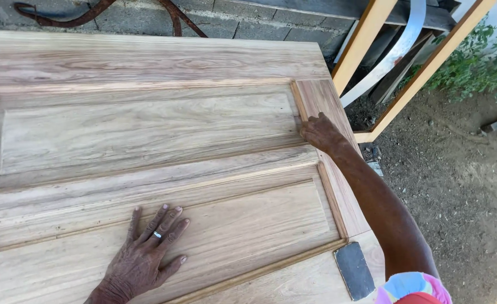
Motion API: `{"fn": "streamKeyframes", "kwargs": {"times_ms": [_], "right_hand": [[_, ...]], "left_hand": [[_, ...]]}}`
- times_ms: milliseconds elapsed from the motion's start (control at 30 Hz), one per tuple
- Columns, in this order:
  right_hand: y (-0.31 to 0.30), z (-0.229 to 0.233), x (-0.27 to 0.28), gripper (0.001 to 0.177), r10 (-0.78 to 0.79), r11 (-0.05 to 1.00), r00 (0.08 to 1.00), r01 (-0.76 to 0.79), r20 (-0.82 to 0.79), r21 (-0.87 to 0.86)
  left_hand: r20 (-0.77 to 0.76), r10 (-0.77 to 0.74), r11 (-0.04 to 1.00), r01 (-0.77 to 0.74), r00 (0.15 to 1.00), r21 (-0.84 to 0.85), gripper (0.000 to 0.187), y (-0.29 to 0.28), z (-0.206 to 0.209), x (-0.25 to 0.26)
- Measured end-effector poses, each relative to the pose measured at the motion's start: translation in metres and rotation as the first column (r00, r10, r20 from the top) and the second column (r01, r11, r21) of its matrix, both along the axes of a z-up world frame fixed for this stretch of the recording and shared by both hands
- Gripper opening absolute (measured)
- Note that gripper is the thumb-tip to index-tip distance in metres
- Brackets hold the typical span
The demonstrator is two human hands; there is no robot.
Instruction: Sanding a wooden door using a piece of sandpaper.
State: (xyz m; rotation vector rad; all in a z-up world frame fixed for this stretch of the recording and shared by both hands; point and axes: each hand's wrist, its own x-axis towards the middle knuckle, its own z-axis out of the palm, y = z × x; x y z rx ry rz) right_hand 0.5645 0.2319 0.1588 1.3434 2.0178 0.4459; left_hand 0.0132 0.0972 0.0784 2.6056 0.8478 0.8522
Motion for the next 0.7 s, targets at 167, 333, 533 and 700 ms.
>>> {"fn": "streamKeyframes", "kwargs": {"times_ms": [167, 333, 533, 700], "right_hand": [[0.014, -0.007, -0.017, 0.007, 0.035, 0.993, 0.982, -0.014, 0.188, -0.113], [0.022, -0.008, -0.031, 0.01, 0.018, 0.982, 0.964, 0.033, 0.267, -0.186], [0.035, -0.012, -0.026, 0.009, -0.054, 0.966, 0.964, 0.116, 0.261, -0.232], [0.038, -0.018, 0.002, 0.006, -0.016, 0.971, 0.977, 0.066, 0.213, -0.23]], "left_hand": [[0.009, -0.001, 1.0, 0.001, 1.0, 0.019, 0.076, 0.0, -0.002, -0.003], [0.0, -0.007, 1.0, 0.007, 1.0, 0.0, 0.076, 0.001, -0.004, -0.004], [0.001, -0.005, 1.0, 0.005, 1.0, 0.004, 0.076, -0.001, -0.007, -0.004], [0.001, 0.004, 1.0, -0.004, 1.0, 0.01, 0.077, -0.001, -0.007, -0.005]]}}
